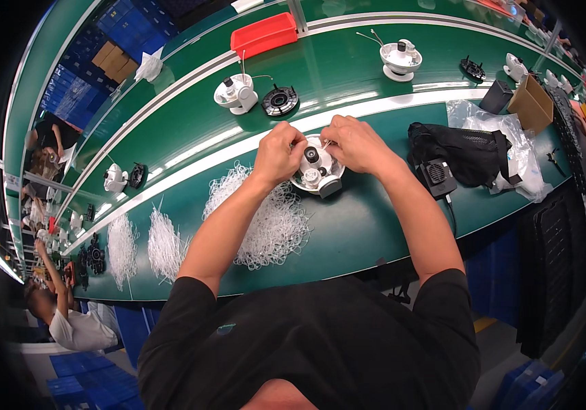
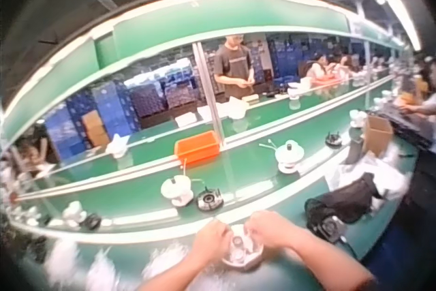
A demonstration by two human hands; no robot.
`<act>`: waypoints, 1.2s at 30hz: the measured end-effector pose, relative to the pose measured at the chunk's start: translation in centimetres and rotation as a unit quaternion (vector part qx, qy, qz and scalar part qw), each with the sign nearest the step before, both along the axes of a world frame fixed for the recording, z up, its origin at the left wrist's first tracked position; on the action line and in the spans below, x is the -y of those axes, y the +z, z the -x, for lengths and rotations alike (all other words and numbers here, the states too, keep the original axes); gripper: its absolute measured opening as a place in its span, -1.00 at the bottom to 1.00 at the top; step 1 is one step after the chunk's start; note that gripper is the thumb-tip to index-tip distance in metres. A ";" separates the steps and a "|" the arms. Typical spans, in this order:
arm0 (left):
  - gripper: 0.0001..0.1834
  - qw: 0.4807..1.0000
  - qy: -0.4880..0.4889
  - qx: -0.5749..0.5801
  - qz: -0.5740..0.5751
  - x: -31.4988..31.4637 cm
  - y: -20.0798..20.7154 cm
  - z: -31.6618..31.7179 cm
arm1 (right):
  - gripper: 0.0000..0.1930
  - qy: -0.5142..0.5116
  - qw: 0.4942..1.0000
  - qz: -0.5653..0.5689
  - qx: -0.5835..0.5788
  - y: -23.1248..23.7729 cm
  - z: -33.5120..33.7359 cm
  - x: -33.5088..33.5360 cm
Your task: The person assembles small white electronic devices on a green workbench. They pick up the devices, insert white zip ties into specific slots, and move the completed units down the line. The process is repetitive, involving handling multiple identical units one by one.
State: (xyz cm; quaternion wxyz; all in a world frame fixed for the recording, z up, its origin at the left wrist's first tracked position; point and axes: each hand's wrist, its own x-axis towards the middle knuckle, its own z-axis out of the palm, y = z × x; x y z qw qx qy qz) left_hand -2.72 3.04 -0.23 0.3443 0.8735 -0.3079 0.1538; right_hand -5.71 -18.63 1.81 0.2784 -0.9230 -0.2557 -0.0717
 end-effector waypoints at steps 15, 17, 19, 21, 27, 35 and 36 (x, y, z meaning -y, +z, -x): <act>-0.67 0.869 -0.053 -0.473 0.138 -6.4 0.2 -0.3 | -0.66 -0.116 0.883 -0.442 -0.105 -8.4 -1.6 0.5; -0.67 0.855 -0.023 -0.465 0.227 -9.5 1.0 -1.8 | -0.68 -0.123 0.888 -0.428 -0.118 -8.6 -1.6 0.2; -0.70 0.839 0.015 -0.426 0.338 -12.3 1.8 -3.7 | -0.72 -0.126 0.889 -0.423 -0.122 -8.6 -1.5 0.1; -0.70 0.823 0.102 -0.392 0.399 -14.7 2.8 -5.7 | -0.73 -0.126 0.902 -0.397 -0.117 -8.6 -1.5 -0.1; -0.66 0.765 0.292 -0.285 0.499 -20.8 -2.0 -12.9 | -0.77 -0.132 0.905 -0.384 -0.129 -8.2 -1.6 -0.2; -0.29 0.638 0.179 -0.291 0.690 -17.6 -3.7 -16.3 | -0.79 -0.125 0.891 -0.416 -0.134 -8.6 -1.9 -0.1; -0.17 0.573 0.240 -0.411 0.667 -14.9 -2.2 -16.3 | -0.78 -0.126 0.890 -0.416 -0.139 -8.7 -1.8 -0.1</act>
